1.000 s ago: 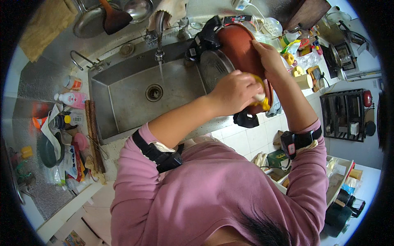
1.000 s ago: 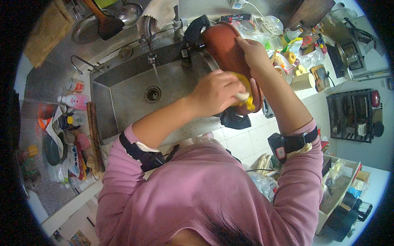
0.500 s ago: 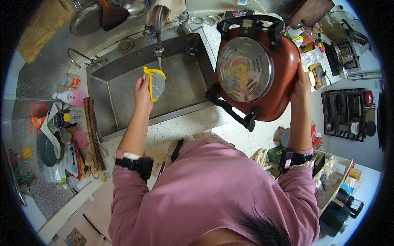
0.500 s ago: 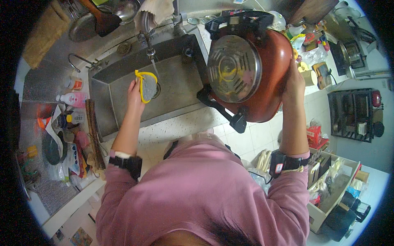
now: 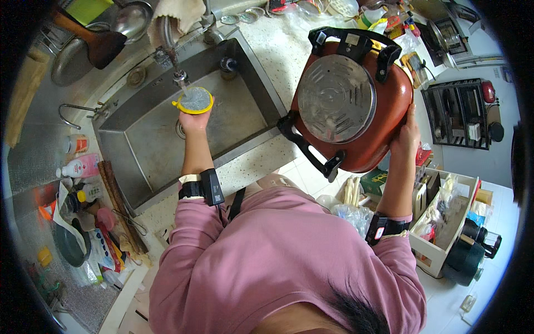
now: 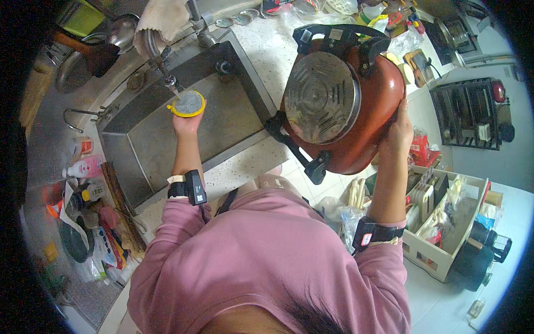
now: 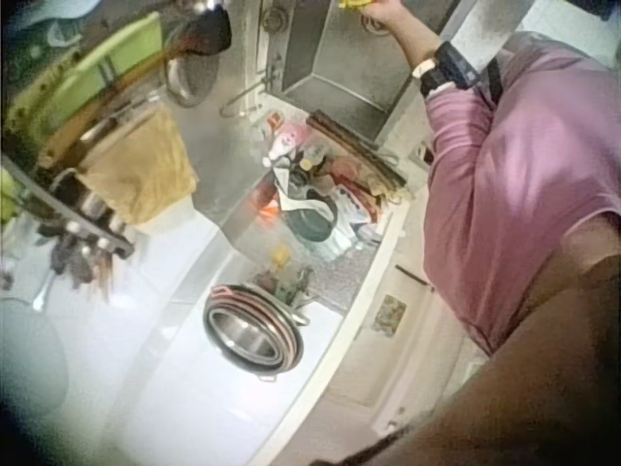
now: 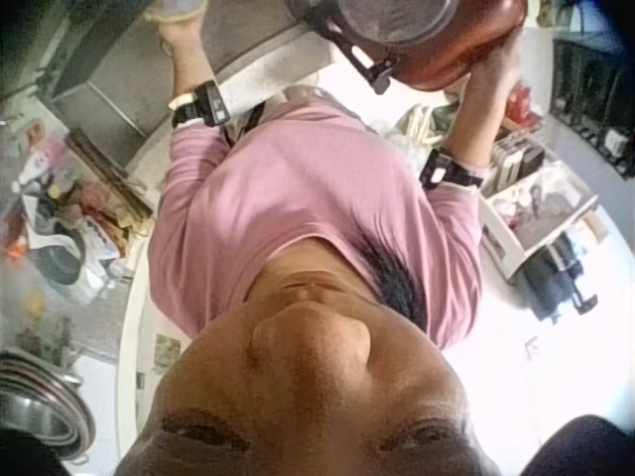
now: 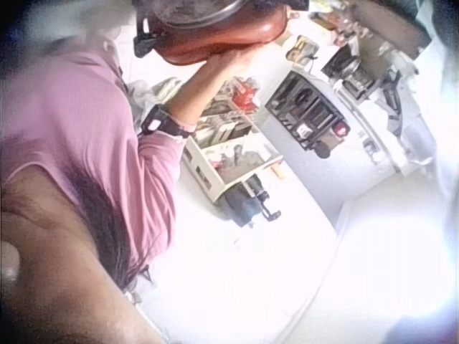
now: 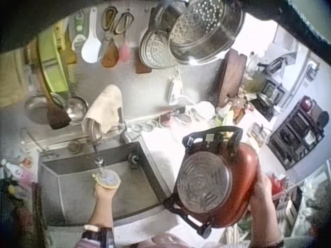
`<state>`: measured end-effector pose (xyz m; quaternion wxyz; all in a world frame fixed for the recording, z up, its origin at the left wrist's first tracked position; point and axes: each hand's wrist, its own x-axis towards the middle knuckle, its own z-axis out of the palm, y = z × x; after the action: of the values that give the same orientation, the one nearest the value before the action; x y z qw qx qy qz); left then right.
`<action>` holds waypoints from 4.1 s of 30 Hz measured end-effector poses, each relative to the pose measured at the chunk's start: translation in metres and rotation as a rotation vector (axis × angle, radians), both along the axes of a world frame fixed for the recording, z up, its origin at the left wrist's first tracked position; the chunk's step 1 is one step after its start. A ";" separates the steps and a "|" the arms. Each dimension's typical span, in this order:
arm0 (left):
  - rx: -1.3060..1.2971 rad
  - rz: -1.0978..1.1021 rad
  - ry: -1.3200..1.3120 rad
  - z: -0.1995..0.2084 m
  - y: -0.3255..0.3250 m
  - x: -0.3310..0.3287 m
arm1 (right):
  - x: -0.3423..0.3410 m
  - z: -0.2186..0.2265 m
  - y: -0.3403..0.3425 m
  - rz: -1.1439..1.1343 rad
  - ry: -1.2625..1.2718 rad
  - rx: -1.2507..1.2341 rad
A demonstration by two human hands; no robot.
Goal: The person washes a reddish-brown square electric grill pan and its glass lid in a kitchen sink. They scrub the pan's exterior and interior with a yellow sponge under running water, then wipe the interior with a cloth. Finally, they wash the glass lid with the sponge and rinse it.
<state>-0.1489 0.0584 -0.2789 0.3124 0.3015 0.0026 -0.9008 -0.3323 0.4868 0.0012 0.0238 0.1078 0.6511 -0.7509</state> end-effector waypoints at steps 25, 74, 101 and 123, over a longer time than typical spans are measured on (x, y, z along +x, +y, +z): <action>-0.048 0.177 -0.093 -0.026 -0.061 -0.023 | -0.008 0.006 -0.031 0.037 0.126 0.113; -0.826 -1.235 -0.319 0.322 0.078 -0.052 | 0.024 0.054 -0.069 0.532 0.936 0.824; -0.248 -0.530 -0.657 0.218 0.134 0.108 | 0.056 0.022 -0.097 1.074 2.083 0.241; -0.751 0.061 -1.017 0.348 0.088 0.344 | 0.237 -0.063 -0.197 1.337 1.898 -0.107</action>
<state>0.1953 0.1463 0.0689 0.3848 0.5615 -0.4536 -0.5752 -0.0955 0.2897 -0.0614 -0.0775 -0.8646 0.3018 -0.3942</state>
